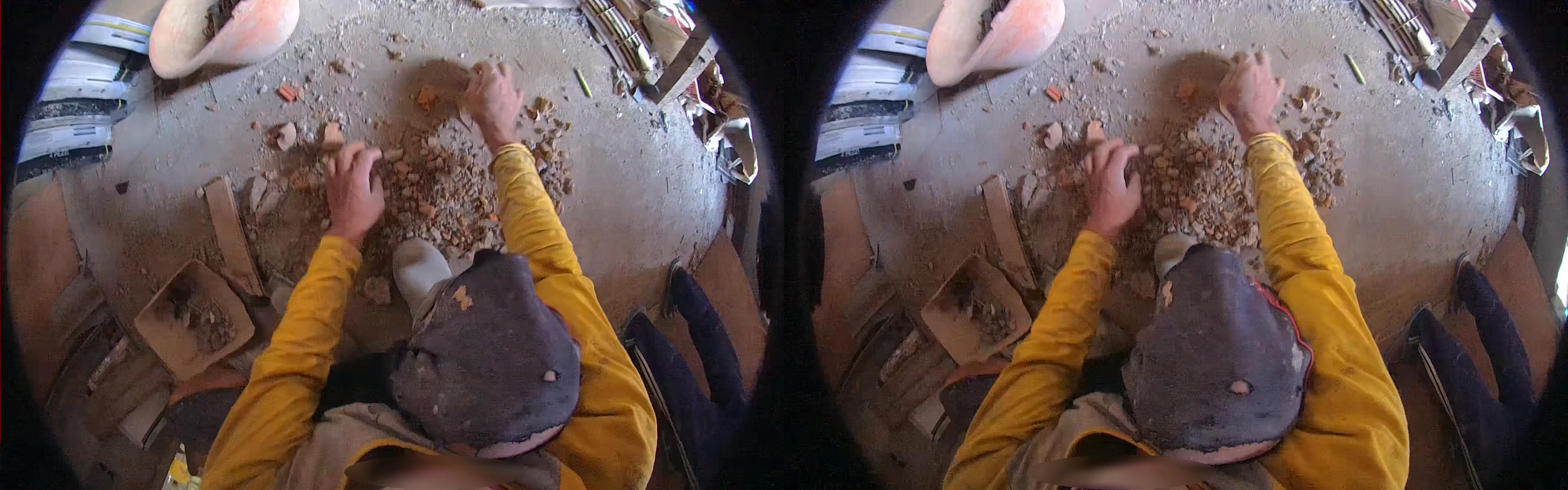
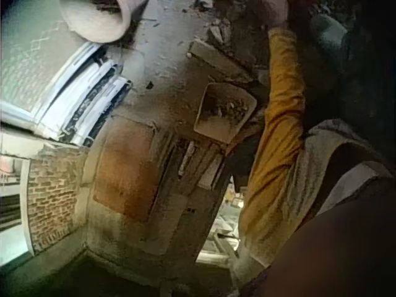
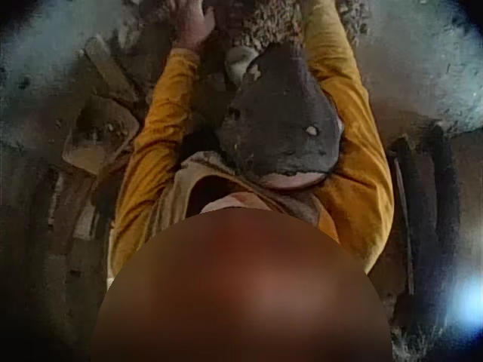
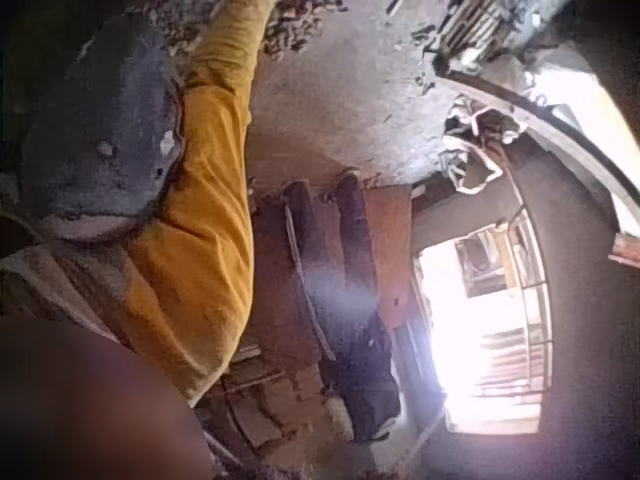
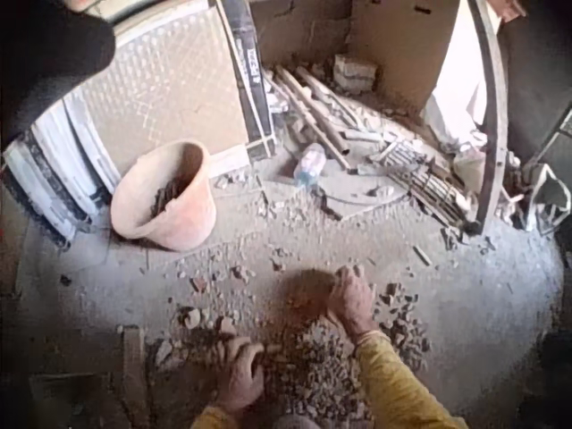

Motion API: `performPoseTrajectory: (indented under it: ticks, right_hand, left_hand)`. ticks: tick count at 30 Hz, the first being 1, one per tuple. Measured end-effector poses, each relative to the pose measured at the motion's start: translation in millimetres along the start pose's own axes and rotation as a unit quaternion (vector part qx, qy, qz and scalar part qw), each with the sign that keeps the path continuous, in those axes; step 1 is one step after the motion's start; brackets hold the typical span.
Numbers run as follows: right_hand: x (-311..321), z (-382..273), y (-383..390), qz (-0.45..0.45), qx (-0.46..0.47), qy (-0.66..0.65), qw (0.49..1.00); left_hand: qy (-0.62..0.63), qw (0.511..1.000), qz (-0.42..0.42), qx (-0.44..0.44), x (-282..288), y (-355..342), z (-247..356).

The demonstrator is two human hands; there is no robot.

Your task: Manually sorting through construction debris and terracotta fragments on a dusty floor.

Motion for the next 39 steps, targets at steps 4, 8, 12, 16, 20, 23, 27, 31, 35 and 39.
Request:
performPoseTrajectory:
  ticks: [4, 8, 12, 16, 20, 23, 27, 31, 35, 39]
  right_hand:
    - [5.7, -14.3, 31.6, 0.047, 0.109, 0.008, 0.993]
    - [-16.2, -37.5, 54.8, 0.010, 0.197, 0.035, 0.980]
    - [-10.1, -26.6, 55.9, -0.068, 0.149, 0.076, 0.984]
    - [24.9, 0.8, 53.7, -0.023, 0.083, 0.060, 0.994]
    - [12.3, -10.2, 93.1, -0.036, 0.223, 0.006, 0.974]
    - [-1.4, -13.2, 129.0, -0.107, 0.343, -0.037, 0.933]
    - [8.6, 9.4, 146.7, -0.123, 0.307, -0.011, 0.944]
    - [15.1, 48.1, 153.4, -0.057, 0.206, 0.003, 0.977]
    - [16.1, 74.3, 147.2, -0.011, 0.190, -0.075, 0.979]
    - [18.6, 80.3, 147.9, -0.045, -0.030, -0.253, 0.966]
  left_hand:
    - [-0.008, 1.000, 0.019, 0.019, 6.8, -12.2, -17.7]
    - [0.020, 0.999, -0.024, 0.029, -5.0, -20.3, -48.4]
    - [0.051, 0.999, 0.002, 0.005, -2.6, -28.7, -48.3]
    - [0.183, 0.977, 0.035, 0.099, -0.7, -68.6, -33.9]
    - [0.197, 0.976, 0.085, 0.035, -0.8, -92.0, -8.8]
    - [0.146, 0.986, -0.061, 0.052, -13.4, -64.5, -1.0]
    - [0.078, 0.989, -0.119, -0.033, -27.0, -6.6, -2.7]
    - [0.061, 0.988, -0.128, -0.059, -28.8, 2.8, -3.3]
    - [0.068, 0.984, -0.135, -0.091, -29.0, -10.8, -16.2]
    - [0.101, 0.987, -0.110, -0.052, -29.9, -26.8, -40.6]
Point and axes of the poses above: each hand's wrist, its own y-axis away from the middle knuckle, its own x-axis out of the back of the hand, z = x × y, the point moved 4 cm from there along -y, towards the middle knuckle, and after that the axes turned 3 degrees about y, right-handed, at the moved point
